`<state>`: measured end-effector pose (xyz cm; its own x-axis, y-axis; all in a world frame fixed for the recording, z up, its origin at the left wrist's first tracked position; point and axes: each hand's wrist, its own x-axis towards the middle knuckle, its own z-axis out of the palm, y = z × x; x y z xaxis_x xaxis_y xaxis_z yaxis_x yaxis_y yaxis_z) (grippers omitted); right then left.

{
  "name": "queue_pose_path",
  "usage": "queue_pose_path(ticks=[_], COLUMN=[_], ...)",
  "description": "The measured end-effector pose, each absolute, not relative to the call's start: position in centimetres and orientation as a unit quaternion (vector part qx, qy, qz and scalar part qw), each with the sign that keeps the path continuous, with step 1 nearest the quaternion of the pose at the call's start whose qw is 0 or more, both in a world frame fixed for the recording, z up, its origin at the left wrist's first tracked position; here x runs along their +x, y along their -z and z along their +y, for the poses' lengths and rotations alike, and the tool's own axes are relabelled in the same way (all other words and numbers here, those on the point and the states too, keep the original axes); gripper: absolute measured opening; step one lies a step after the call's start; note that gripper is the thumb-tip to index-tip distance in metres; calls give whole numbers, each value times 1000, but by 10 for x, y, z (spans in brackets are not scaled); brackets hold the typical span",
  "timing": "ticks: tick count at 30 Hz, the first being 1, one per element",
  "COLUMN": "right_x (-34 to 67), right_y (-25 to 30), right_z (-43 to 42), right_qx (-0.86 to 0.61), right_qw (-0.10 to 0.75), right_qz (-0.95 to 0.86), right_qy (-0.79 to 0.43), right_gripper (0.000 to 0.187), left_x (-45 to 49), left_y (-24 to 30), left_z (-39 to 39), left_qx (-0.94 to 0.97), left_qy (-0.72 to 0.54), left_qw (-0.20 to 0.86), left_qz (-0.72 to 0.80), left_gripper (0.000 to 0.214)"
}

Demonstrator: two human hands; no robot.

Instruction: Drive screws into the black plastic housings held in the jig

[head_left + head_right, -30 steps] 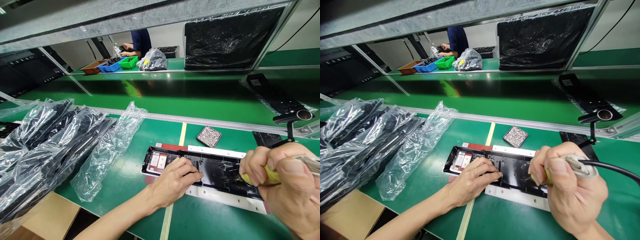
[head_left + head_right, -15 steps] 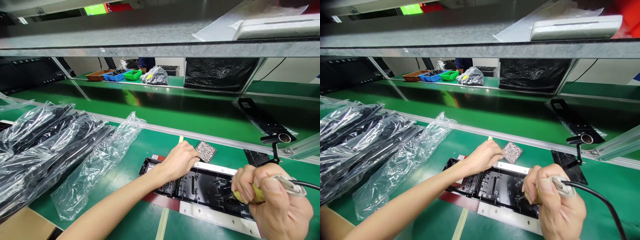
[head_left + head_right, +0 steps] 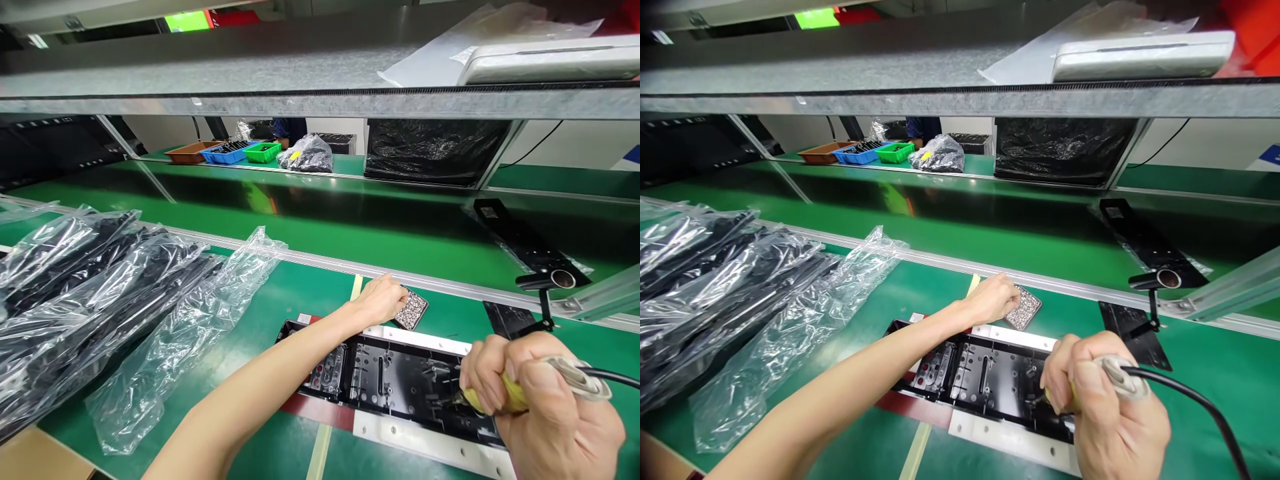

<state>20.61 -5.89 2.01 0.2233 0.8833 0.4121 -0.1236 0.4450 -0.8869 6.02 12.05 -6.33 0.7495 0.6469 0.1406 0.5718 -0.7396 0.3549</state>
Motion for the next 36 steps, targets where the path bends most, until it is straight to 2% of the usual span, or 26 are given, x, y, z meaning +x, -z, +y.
queue_pose_path(ticks=[7,11,15,22,29,36], right_x=[208,208,206,204,203,204], right_y=[-19,-19,-22,-25,-25,-24], right_z=[-60,-58,-56,-57,-56,-57], right_qx=[-384,-392,-383,-376,-377,-381], right_qw=[688,693,689,692,694,693], right_qz=[-493,-485,-497,-498,-502,-497], right_qy=[-370,-363,-362,-363,-353,-358], right_gripper=[25,17,19,20,20,20], left_x=[48,16,-13,-18,-15,-18], left_y=[31,7,10,44,45,49], left_z=[106,68,29,11,6,9], left_qx=[888,857,847,908,924,935], left_qy=[-177,-220,-270,-251,-255,-234], left_qw=[191,239,283,208,127,113], left_qz=[379,400,360,264,254,241], left_gripper=[18,13,13,23,19,21])
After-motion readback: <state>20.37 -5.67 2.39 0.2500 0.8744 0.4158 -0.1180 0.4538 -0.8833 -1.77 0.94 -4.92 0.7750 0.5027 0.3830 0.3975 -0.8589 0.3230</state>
